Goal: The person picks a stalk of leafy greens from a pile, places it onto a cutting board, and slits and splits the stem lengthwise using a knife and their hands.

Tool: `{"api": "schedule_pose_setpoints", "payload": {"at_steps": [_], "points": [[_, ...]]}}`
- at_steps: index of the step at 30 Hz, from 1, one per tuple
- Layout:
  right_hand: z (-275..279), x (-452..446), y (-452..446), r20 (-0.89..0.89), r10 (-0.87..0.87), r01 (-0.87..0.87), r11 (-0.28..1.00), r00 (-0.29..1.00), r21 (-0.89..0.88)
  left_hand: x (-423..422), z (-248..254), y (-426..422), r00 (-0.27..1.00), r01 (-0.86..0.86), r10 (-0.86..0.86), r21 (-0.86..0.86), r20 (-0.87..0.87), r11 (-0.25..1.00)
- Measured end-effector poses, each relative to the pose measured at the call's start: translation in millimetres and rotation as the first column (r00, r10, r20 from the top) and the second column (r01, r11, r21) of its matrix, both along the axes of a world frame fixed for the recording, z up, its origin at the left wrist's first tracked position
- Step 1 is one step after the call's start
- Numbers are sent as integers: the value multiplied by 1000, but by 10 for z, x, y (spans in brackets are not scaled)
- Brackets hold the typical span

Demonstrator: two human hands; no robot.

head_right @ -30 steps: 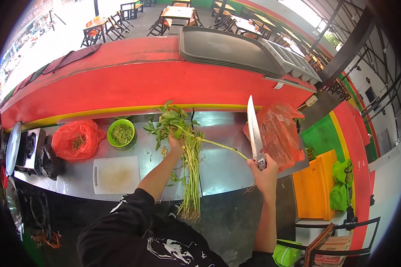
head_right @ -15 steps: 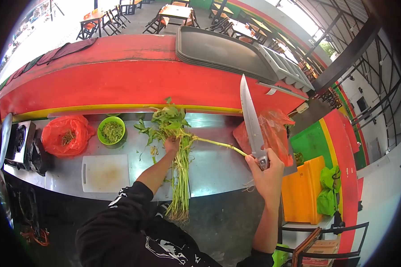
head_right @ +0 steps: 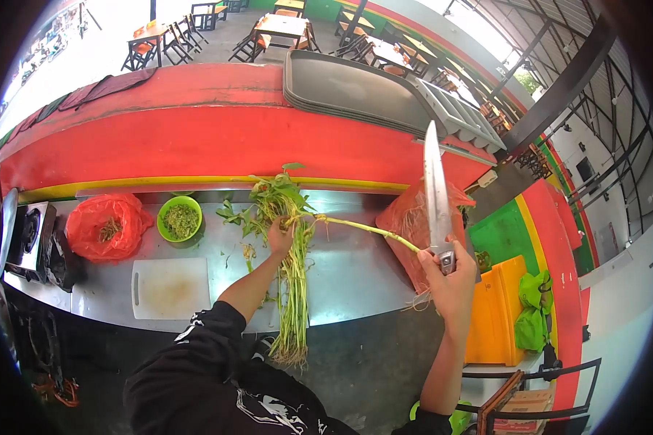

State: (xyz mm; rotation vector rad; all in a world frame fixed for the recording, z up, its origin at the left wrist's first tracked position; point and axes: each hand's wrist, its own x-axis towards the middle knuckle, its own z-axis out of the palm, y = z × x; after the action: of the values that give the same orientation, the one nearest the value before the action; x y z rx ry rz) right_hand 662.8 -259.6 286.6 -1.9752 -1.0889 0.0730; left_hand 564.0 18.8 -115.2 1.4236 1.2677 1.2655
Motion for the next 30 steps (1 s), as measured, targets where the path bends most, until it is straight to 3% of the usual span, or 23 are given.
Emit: {"api": "schedule_pose_setpoints", "payload": {"at_steps": [2, 4, 8, 10, 16, 22, 24, 25, 26, 28, 30], "points": [[14, 17, -20, -43, -16, 16, 1000, 999, 4, -31, 46, -5, 997, 59, -66, 134, 48, 989], [41, 24, -22, -63, -38, 40, 998, 997, 40, -24, -74, 58, 998, 49, -40, 218, -43, 975], [154, -33, -99, -131, -62, 74, 993, 989, 89, -17, -164, 29, 972, 213, -197, 126, -128, 969], [201, -24, -151, -80, -82, 94, 982, 993, 163, 35, -208, 0, 954, 151, -152, -24, -259, 988], [403, -27, -348, -112, -71, 98, 960, 991, 262, 56, -274, 27, 941, 41, -120, -244, -318, 969], [499, -35, -405, -79, -124, 141, 952, 989, 272, -3, -309, 168, 956, 52, -159, -391, -247, 919], [543, -38, -393, -72, -131, 146, 950, 989, 278, -49, -264, 173, 920, 52, -192, -378, -342, 924], [554, -49, -369, -91, -120, 142, 943, 989, 302, -77, -234, 120, 955, 112, -194, -331, -226, 937], [554, -66, -348, -113, -110, 141, 935, 988, 326, -69, -193, 65, 955, 112, -193, -329, -226, 938], [482, -73, -251, -122, -90, 123, 945, 988, 302, -3, -132, -18, 997, 19, -8, 139, -80, 990], [433, -120, -195, -130, -70, 104, 955, 989, 277, 89, 0, -55, 996, 73, -64, 143, -63, 987]]}}
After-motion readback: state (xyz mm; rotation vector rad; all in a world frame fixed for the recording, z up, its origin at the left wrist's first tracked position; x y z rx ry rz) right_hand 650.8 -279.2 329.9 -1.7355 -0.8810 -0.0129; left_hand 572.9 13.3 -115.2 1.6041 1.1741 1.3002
